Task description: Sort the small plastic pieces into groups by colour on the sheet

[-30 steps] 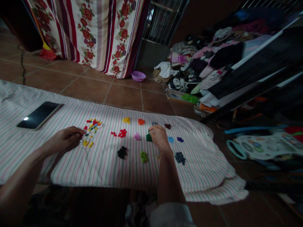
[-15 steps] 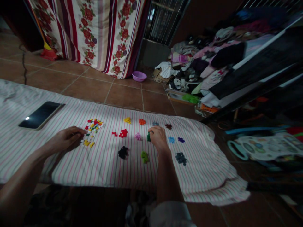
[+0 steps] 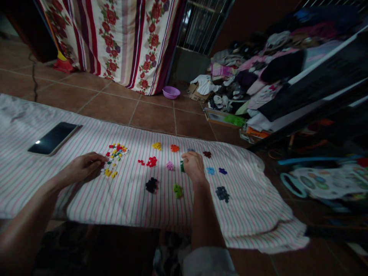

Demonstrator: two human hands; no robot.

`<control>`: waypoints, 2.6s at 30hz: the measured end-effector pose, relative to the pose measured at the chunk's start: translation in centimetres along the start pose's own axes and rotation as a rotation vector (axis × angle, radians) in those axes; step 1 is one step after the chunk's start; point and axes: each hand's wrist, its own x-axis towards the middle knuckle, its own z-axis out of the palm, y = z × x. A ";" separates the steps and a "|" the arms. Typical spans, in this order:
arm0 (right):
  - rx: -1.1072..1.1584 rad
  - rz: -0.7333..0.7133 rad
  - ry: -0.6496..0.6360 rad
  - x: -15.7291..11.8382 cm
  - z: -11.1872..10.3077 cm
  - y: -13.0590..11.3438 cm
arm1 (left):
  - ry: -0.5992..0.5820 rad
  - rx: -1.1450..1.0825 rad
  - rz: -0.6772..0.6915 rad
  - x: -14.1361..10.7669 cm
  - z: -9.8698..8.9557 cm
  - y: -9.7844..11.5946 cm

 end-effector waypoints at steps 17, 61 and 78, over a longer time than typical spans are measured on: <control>0.411 -0.361 -0.067 -0.7 3.7 -14.6 | -0.002 -0.009 0.066 -0.1 0.0 -0.4; 0.388 -0.659 -0.307 -3.3 6.7 -21.3 | -0.017 0.005 0.136 -0.7 -0.6 0.3; 0.648 0.231 0.166 3.5 5.0 -10.2 | -0.011 0.024 0.157 -0.6 -0.6 0.1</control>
